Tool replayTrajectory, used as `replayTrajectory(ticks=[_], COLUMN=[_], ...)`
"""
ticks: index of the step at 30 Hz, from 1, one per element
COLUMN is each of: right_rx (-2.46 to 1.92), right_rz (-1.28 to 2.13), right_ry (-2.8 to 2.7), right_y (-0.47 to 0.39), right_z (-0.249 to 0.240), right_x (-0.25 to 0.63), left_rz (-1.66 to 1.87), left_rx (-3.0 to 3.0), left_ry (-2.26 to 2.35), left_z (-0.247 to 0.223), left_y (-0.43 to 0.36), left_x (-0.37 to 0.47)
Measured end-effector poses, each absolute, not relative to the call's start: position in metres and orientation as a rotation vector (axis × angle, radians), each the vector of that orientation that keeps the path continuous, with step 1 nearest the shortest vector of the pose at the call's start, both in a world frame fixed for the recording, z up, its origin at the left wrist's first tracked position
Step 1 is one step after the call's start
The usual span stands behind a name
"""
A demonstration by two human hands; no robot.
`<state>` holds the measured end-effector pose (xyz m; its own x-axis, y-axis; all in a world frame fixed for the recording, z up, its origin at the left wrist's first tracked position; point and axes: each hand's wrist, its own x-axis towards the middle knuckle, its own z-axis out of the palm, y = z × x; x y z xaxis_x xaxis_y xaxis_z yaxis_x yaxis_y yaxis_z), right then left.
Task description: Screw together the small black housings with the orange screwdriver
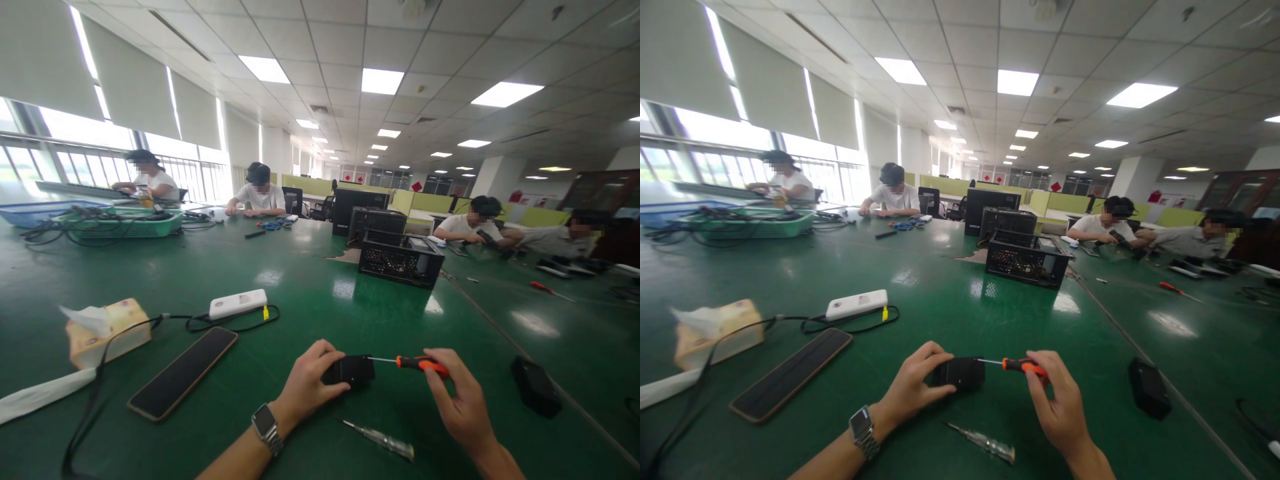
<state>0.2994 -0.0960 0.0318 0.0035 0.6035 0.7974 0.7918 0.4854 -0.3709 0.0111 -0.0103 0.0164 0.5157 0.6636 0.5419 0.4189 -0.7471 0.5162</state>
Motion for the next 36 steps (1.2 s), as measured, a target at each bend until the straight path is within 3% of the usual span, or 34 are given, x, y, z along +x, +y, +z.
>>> replayTrajectory(ticks=[9,36], right_rx=[-1.334,-1.147], right_rz=[-0.222,-0.193], right_ry=[-1.604,-1.751], right_y=[-0.095,-0.101], right_z=[0.022,0.027], right_x=[0.306,0.28], left_rz=[1.064,0.996], left_rx=[2.338,2.225], left_ry=[0.924,0.988], left_z=[0.015,0.008], left_y=[-0.007,-0.005], left_x=[0.01,0.017])
